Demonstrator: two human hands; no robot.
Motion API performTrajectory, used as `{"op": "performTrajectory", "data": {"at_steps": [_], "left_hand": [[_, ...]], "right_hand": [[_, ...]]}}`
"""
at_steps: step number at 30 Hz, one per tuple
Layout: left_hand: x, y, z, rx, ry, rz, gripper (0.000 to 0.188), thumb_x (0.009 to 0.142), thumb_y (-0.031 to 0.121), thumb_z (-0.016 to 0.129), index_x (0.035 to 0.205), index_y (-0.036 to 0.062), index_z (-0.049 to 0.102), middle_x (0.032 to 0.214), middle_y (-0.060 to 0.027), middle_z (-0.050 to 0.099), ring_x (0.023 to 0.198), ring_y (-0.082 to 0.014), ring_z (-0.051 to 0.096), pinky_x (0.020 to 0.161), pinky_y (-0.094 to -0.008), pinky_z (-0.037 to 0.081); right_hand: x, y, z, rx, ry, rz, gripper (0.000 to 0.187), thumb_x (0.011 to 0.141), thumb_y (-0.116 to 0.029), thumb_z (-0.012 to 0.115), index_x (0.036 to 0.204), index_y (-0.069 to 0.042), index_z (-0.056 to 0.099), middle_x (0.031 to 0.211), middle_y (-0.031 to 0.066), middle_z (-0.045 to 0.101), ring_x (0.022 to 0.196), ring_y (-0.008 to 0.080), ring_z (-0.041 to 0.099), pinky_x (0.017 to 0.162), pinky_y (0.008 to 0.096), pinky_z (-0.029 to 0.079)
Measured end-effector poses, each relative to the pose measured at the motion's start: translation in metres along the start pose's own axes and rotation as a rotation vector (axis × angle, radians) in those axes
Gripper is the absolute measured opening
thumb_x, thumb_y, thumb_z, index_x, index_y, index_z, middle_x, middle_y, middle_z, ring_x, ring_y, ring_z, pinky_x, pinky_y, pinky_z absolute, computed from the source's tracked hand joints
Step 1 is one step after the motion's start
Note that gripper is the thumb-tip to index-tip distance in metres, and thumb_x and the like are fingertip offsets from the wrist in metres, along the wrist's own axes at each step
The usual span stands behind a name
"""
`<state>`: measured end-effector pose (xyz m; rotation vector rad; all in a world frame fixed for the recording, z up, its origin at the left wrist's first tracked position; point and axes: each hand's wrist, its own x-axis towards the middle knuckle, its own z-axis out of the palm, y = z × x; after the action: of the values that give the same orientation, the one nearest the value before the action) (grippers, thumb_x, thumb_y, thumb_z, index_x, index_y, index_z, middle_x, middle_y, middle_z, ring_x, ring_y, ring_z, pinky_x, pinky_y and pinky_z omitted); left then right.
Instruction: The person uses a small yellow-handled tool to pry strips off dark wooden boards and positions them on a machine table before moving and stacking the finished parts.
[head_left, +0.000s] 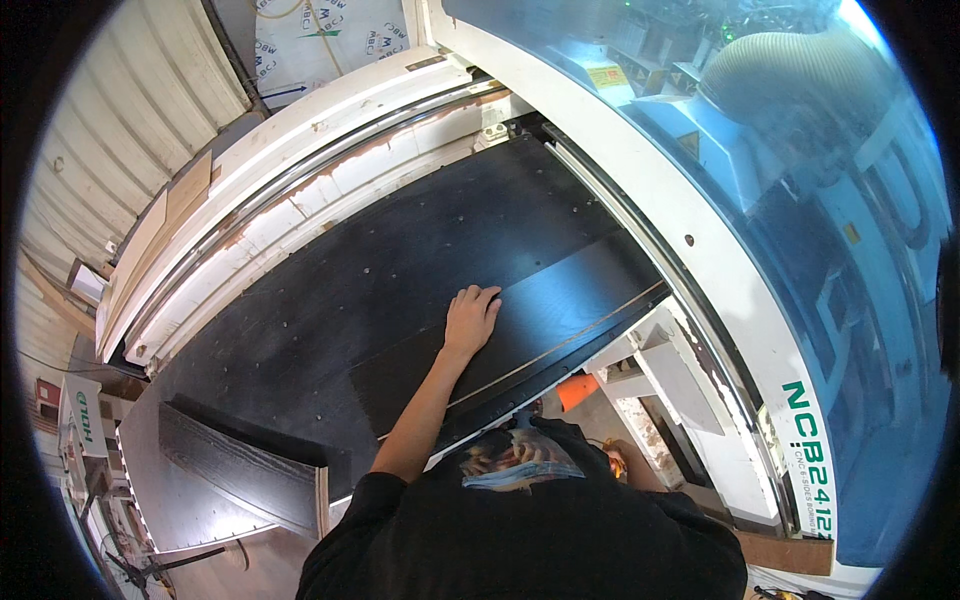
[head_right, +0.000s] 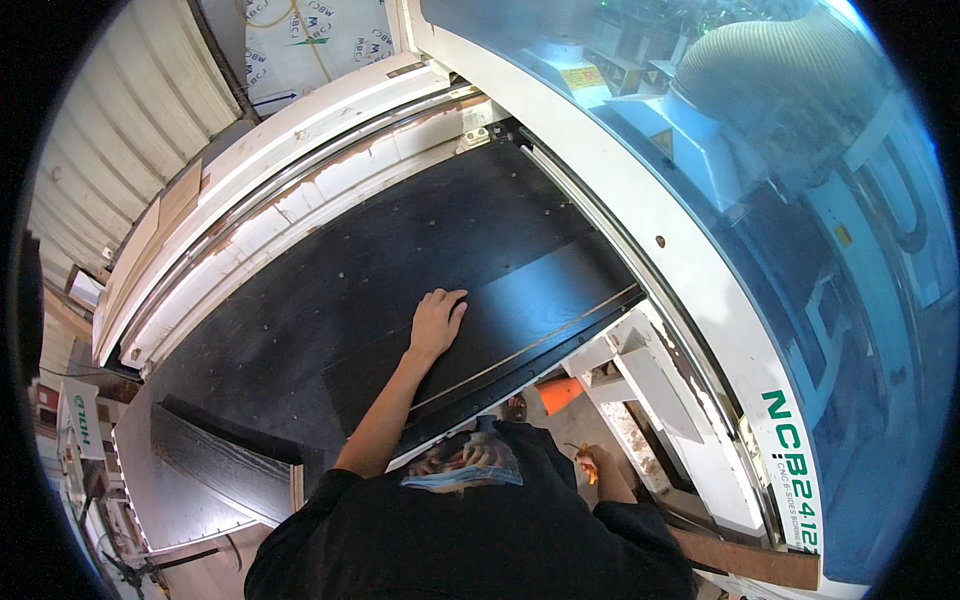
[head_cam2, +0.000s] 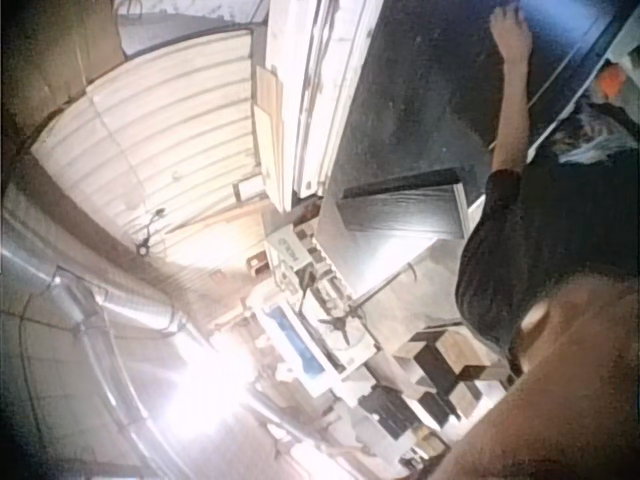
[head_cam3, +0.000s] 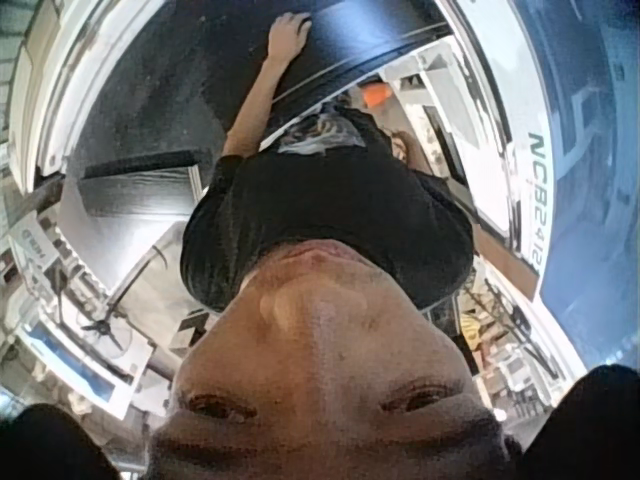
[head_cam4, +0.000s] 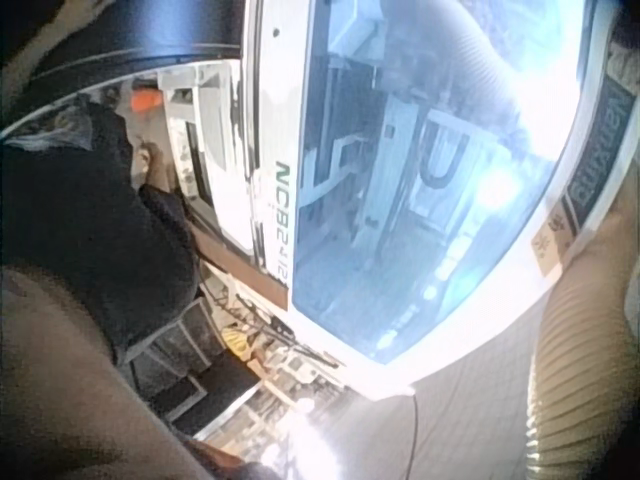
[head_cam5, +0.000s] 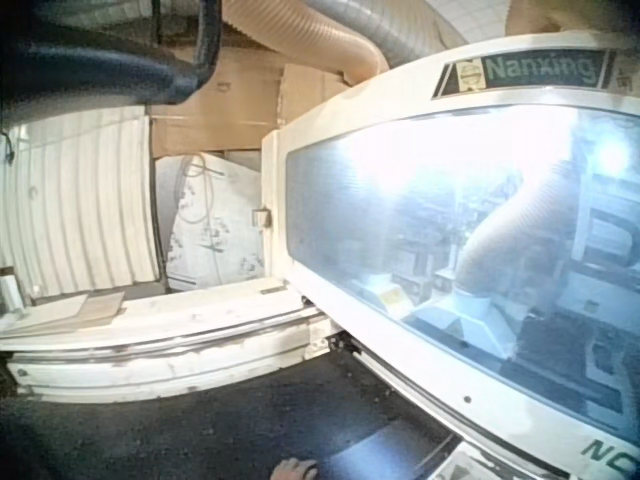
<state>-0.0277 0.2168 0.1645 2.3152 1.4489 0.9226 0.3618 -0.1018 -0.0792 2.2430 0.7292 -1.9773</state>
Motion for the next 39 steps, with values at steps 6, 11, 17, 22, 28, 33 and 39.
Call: {"op": "performTrajectory", "data": {"at_steps": [6,11,17,22,28,33,39], "left_hand": [[0.000,-0.004,-0.001,0.011,-0.007,0.003,0.026,0.095,0.022,0.064,0.118,0.0105,0.070,0.103,-0.0110,0.064,0.098,-0.0311,0.061,0.088,-0.0439,0.050],[0.001,-0.002,0.000,0.005,0.003,0.008,0.026,0.095,0.022,0.065,0.118,0.0106,0.070,0.103,-0.0109,0.064,0.097,-0.0309,0.061,0.088,-0.0436,0.050],[0.002,-0.002,-0.001,-0.022,0.002,0.011,0.026,0.095,0.021,0.065,0.118,0.0105,0.070,0.103,-0.0110,0.064,0.098,-0.0310,0.061,0.089,-0.0435,0.050],[0.002,-0.001,-0.001,-0.012,-0.009,-0.005,0.025,0.095,0.021,0.064,0.118,0.0103,0.070,0.102,-0.0111,0.064,0.098,-0.0311,0.061,0.089,-0.0434,0.049],[0.002,0.003,-0.004,-0.013,-0.022,-0.009,0.026,0.097,0.019,0.062,0.119,0.0079,0.070,0.103,-0.0131,0.065,0.097,-0.0314,0.061,0.090,-0.0418,0.050],[0.003,0.000,-0.002,0.001,-0.027,-0.007,0.026,0.097,0.020,0.063,0.119,0.0084,0.070,0.103,-0.0126,0.064,0.098,-0.0316,0.061,0.090,-0.0426,0.050],[0.002,0.001,-0.003,-0.007,-0.010,-0.011,0.025,0.096,0.021,0.064,0.117,0.0092,0.070,0.102,-0.0117,0.064,0.099,-0.0318,0.061,0.089,-0.0440,0.049]], "right_hand": [[-0.036,-0.050,0.014,-0.122,0.097,-0.043,0.011,0.089,-0.013,0.068,0.087,-0.002,0.068,0.063,0.0089,0.059,0.049,0.0209,0.056,0.044,0.0364,0.045],[-0.017,-0.047,0.011,-0.054,0.091,-0.063,0.014,0.090,-0.014,0.070,0.084,-0.001,0.068,0.063,0.0086,0.058,0.050,0.0201,0.055,0.045,0.0345,0.045],[-0.016,-0.029,0.010,0.112,0.039,0.027,0.017,0.089,-0.016,0.070,0.080,-0.002,0.066,0.061,0.0077,0.056,0.047,0.0204,0.054,0.044,0.0358,0.044],[-0.017,-0.006,0.012,0.032,0.028,-0.004,0.020,0.088,-0.019,0.068,0.077,-0.002,0.065,0.060,0.0098,0.057,0.048,0.0227,0.057,0.045,0.0382,0.046],[0.015,0.010,0.000,-0.046,-0.096,-0.348,0.026,0.085,-0.022,0.068,0.071,-0.001,0.063,0.060,0.0133,0.061,0.053,0.0250,0.064,0.049,0.0406,0.051],[0.028,-0.078,0.022,-0.281,0.010,-0.076,0.025,0.083,-0.023,0.067,0.070,-0.003,0.063,0.061,0.0115,0.062,0.051,0.0246,0.062,0.050,0.0405,0.051],[0.035,-0.146,0.019,-0.461,-0.125,-0.125,0.019,0.083,-0.020,0.069,0.072,-0.005,0.064,0.062,0.0080,0.062,0.052,0.0208,0.061,0.049,0.0348,0.049]]}}
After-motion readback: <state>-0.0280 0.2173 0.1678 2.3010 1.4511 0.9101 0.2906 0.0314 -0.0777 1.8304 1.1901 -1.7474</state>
